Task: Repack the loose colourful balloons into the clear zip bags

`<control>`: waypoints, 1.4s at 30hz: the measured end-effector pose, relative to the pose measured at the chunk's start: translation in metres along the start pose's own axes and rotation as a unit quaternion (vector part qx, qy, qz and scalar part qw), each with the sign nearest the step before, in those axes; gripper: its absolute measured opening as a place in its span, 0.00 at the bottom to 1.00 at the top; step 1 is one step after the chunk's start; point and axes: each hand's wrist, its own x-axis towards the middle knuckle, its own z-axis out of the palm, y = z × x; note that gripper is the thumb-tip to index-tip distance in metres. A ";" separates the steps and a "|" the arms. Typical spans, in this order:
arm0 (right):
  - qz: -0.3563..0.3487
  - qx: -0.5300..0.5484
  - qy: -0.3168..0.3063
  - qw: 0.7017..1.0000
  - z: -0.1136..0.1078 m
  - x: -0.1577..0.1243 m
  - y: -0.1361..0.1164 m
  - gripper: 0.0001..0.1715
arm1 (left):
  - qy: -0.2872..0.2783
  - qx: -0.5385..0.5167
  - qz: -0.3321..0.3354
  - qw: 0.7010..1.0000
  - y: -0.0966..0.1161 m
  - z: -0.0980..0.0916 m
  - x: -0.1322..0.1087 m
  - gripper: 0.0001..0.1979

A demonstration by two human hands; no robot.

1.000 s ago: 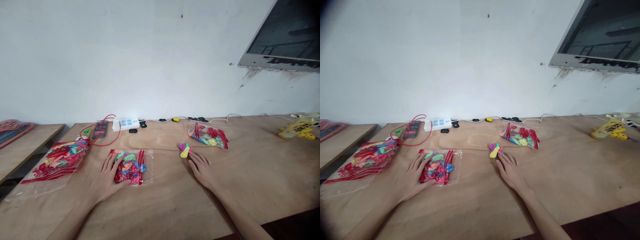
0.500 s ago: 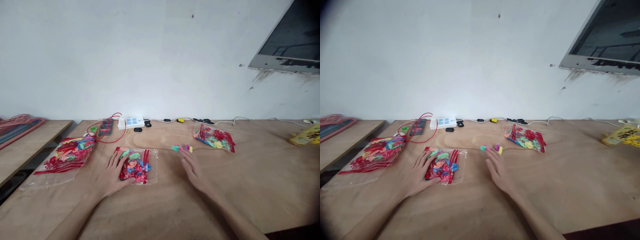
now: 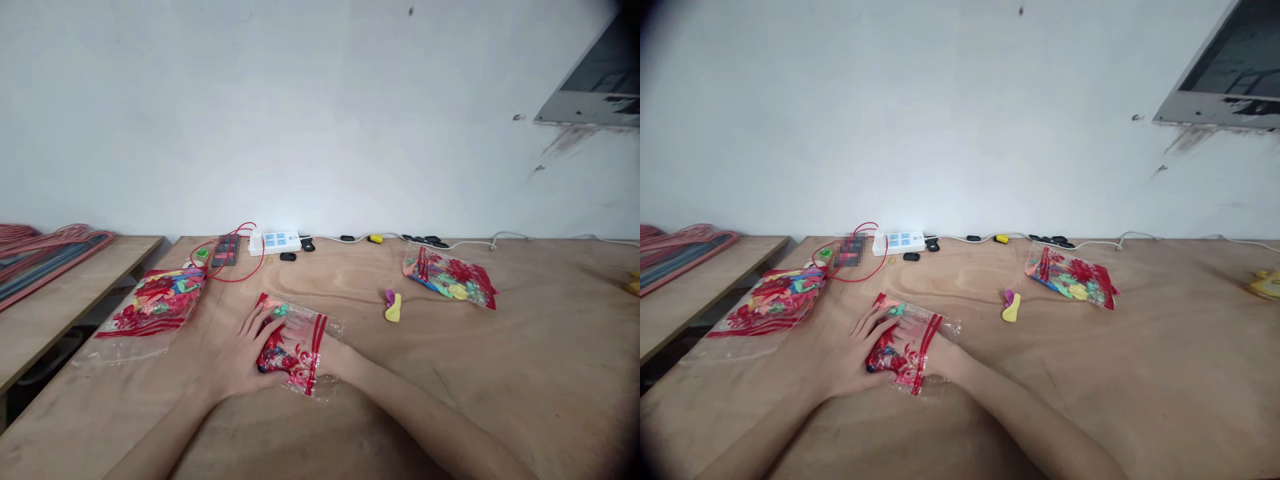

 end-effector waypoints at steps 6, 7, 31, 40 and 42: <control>-0.003 -0.014 0.018 1.000 0.007 -0.005 -0.012 0.27 | -0.007 -0.001 -0.003 1.000 -0.003 0.002 0.000 0.50; -0.004 -0.020 0.028 0.999 0.004 -0.008 -0.014 0.27 | -0.007 0.003 -0.006 1.000 -0.003 0.002 0.000 0.51; 0.281 -0.127 0.212 0.927 -0.082 -0.232 0.072 0.17 | 0.050 0.075 -0.100 0.991 -0.045 -0.009 -0.005 0.43; 0.344 -0.059 0.324 0.880 -0.085 -0.230 0.080 0.20 | 0.047 0.076 -0.091 0.992 -0.048 -0.008 -0.006 0.44; 0.373 -0.045 0.383 0.844 -0.087 -0.235 0.087 0.23 | 0.039 0.083 -0.095 0.991 -0.049 -0.007 -0.007 0.44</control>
